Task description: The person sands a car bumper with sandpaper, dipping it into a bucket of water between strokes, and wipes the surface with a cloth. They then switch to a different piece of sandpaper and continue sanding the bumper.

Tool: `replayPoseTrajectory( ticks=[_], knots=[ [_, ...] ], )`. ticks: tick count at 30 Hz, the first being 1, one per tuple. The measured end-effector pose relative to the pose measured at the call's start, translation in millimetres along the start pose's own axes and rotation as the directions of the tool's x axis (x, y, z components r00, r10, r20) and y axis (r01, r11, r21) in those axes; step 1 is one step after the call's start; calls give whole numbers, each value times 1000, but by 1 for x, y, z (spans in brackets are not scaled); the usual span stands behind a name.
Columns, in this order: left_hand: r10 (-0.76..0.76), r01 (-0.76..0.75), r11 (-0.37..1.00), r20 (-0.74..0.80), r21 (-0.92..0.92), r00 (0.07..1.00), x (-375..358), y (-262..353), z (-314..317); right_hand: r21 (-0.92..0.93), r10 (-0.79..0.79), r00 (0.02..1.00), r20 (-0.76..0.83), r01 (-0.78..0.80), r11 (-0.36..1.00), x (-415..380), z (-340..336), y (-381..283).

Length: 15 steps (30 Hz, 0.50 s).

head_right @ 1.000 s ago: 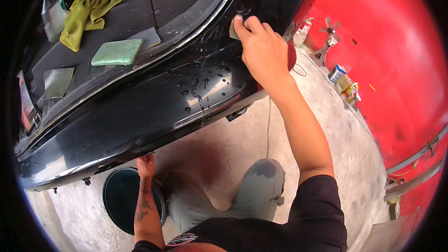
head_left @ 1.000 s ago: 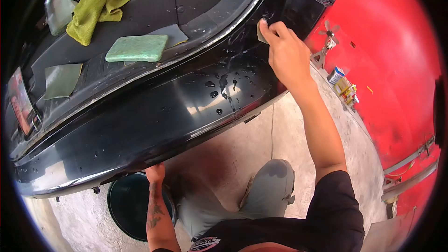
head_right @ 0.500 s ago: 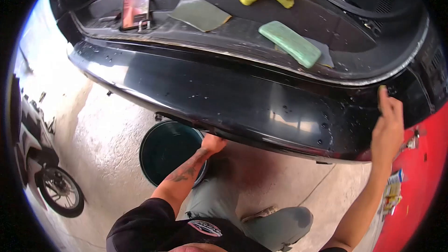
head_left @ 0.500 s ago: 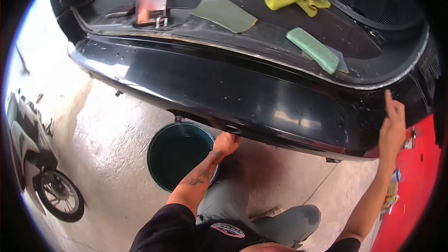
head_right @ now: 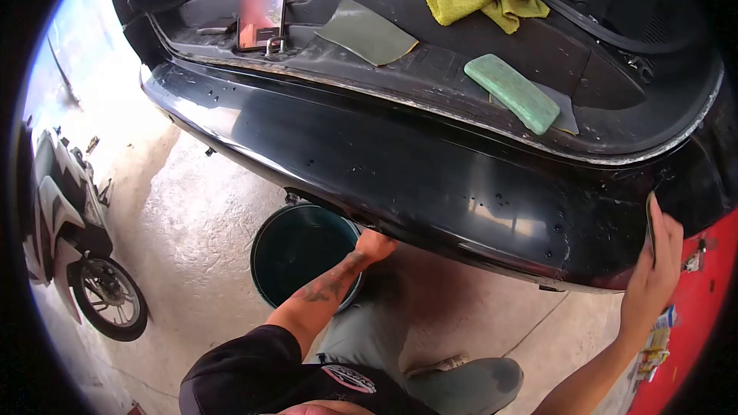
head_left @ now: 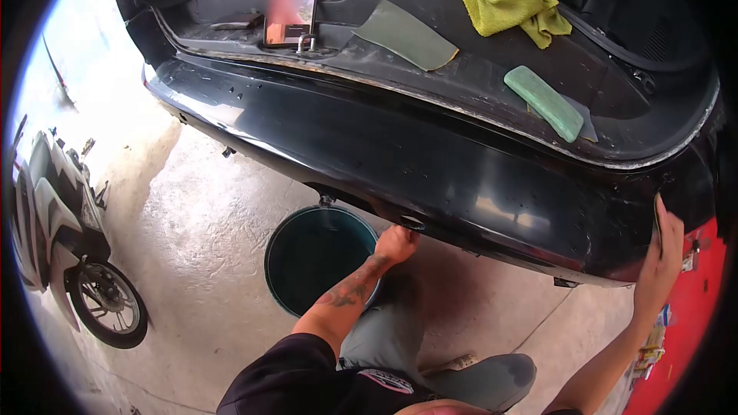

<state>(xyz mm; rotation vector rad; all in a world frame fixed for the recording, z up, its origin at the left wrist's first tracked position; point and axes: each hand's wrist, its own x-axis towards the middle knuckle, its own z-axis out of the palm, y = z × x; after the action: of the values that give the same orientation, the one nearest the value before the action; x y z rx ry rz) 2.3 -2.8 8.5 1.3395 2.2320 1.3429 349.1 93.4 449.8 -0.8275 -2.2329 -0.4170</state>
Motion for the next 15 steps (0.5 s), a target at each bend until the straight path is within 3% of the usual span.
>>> replayPoseTrajectory(
  ticks=[1,3,5,7,9,11,15],
  knots=[
    [-13,13,1000,6,-1,1000,-1,5,-4,47,-54,998,-39,56,997,-10,-4,-1],
    [-4,4,1000,2,-14,1000,0,6,-6,323,182,982,-58,-154,934,-62,0,6],
    [38,-38,998,-12,-39,999,0,-4,1,766,195,956,220,-293,572,-108,6,2],
    [41,-41,999,-14,-19,999,0,-7,3,778,138,868,476,-489,394,-138,23,-21],
    [39,-39,999,-1,-3,999,-2,-12,7,681,97,708,699,-702,209,-158,51,-43],
    [39,-39,999,29,10,999,0,-19,11,560,100,576,811,-814,151,-190,93,-47],
    [146,-146,989,-22,23,989,1,-6,4,430,186,554,812,-782,452,-237,158,-27]
  ],
)
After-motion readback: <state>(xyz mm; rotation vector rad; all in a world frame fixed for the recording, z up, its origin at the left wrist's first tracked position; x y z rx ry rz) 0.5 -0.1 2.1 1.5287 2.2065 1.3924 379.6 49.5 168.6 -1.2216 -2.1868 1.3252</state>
